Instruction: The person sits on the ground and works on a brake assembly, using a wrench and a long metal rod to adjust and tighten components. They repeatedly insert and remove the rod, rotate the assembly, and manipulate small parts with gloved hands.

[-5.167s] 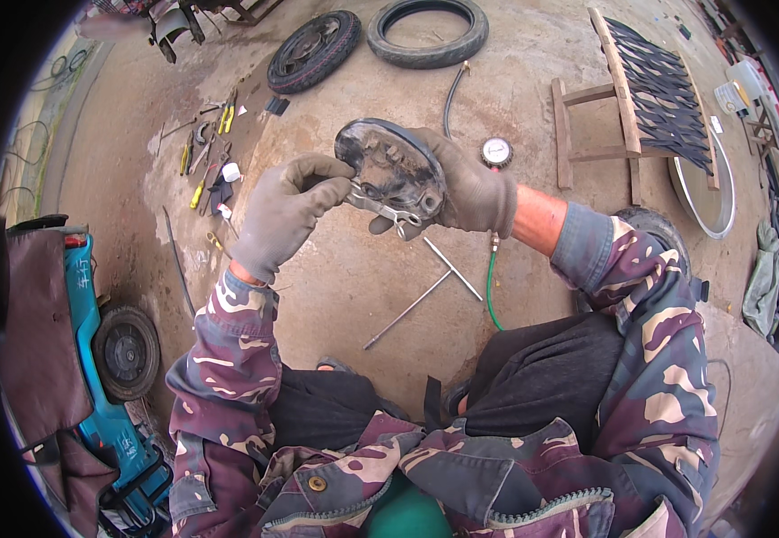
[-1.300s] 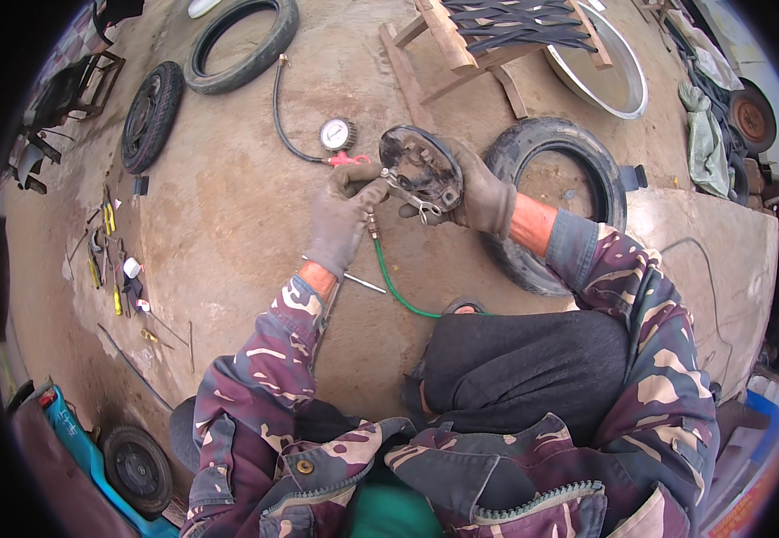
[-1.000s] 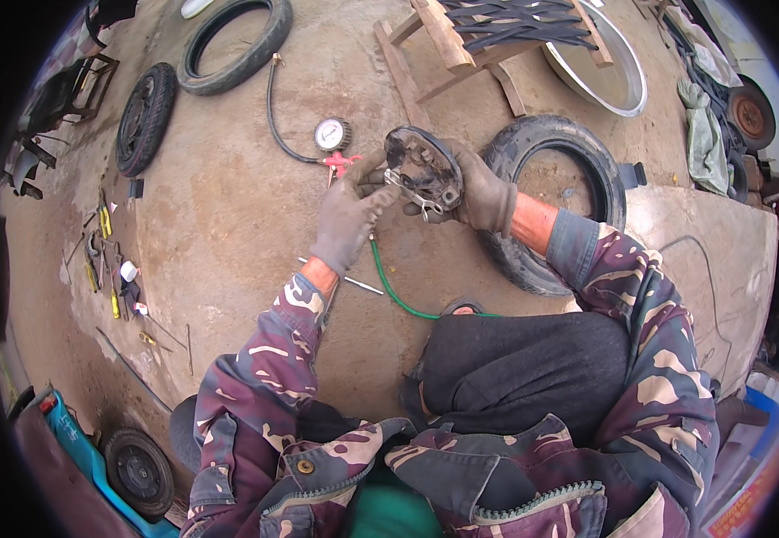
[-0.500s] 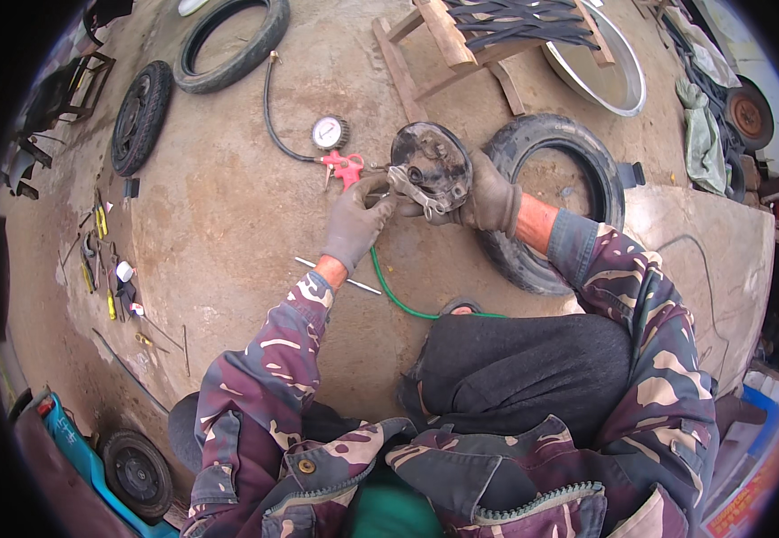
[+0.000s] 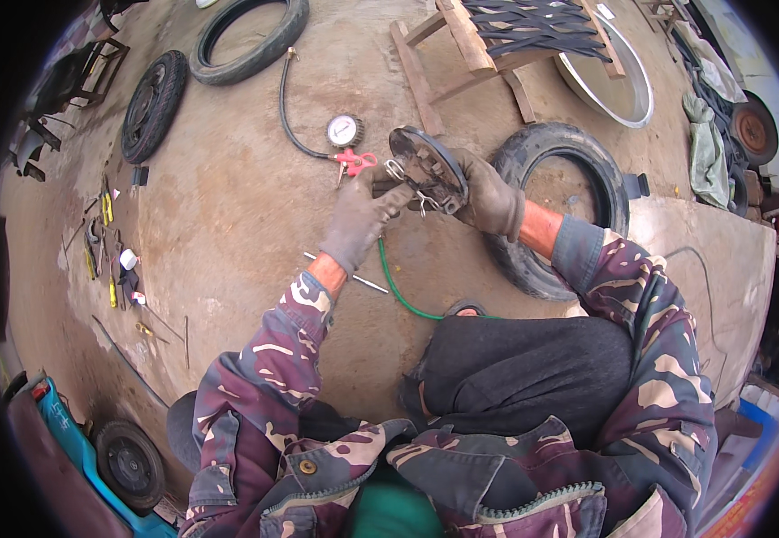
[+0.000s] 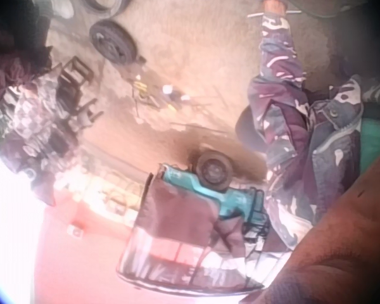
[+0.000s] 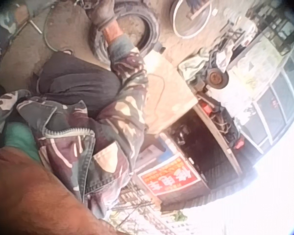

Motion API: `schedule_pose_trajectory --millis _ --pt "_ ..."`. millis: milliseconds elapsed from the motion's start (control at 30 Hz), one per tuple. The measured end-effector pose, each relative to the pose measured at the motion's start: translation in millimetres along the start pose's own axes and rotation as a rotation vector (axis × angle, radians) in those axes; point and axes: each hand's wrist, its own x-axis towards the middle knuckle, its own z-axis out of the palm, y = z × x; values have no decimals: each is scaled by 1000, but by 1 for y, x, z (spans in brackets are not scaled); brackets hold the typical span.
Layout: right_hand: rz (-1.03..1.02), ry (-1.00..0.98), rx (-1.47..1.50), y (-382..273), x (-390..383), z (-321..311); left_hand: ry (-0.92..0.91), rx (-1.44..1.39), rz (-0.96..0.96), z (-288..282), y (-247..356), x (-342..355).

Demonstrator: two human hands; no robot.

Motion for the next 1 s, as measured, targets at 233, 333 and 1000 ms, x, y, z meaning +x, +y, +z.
schedule_pose_trajectory --millis 233,333,1000 --pt "-231 -53 -602 -9 6 21 95 25 337 18 2 -11" --pt "-157 -32 -329 -8 4 29 187 130 372 23 2 -14" --pt "-479 26 -1349 -50 10 100 -211 -452 191 -73 34 -40"
